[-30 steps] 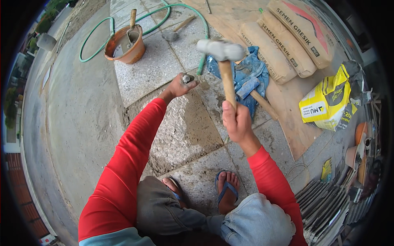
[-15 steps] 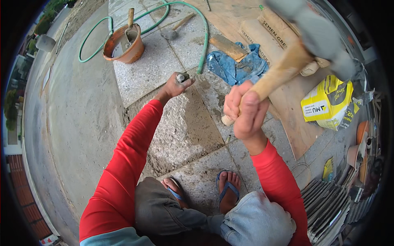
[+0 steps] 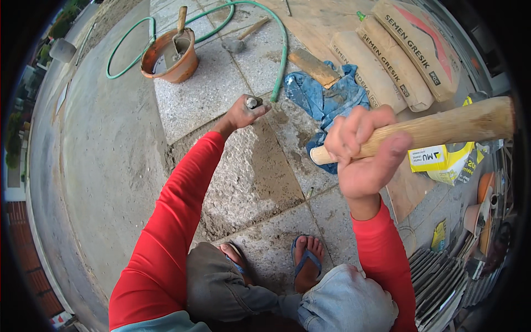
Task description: The person hits a stone pavement tile with a hammer while holding a small tool against the joint to level or seat the tile.
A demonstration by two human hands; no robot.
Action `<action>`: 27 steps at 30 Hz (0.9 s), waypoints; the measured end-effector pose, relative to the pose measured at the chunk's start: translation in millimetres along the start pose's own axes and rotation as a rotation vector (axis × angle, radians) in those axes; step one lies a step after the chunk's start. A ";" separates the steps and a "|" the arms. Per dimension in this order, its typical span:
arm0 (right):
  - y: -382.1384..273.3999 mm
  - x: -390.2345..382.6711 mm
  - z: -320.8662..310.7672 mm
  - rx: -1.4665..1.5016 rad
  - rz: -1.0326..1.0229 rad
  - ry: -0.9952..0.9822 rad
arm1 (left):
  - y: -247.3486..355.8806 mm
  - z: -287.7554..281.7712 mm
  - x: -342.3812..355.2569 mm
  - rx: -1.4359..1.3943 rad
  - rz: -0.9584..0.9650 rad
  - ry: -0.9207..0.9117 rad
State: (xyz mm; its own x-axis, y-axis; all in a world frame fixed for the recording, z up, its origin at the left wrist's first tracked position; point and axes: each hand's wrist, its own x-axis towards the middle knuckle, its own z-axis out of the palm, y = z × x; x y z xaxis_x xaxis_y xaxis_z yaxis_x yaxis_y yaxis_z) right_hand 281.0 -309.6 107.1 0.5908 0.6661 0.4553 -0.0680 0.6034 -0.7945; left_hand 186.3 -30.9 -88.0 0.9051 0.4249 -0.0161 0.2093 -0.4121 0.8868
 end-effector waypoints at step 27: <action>-26.4 -0.8 -15.3 -0.351 0.603 -0.036 | 8.1 -4.8 4.4 0.079 -0.087 0.021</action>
State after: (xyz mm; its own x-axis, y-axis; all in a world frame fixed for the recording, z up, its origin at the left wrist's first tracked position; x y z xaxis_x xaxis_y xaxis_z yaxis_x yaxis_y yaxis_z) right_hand 294.6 -332.8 121.5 0.5039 0.8582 -0.0974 -0.1083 -0.0491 -0.9929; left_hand 190.2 -28.5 -78.7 0.8743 0.4786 -0.0813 0.3162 -0.4344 0.8434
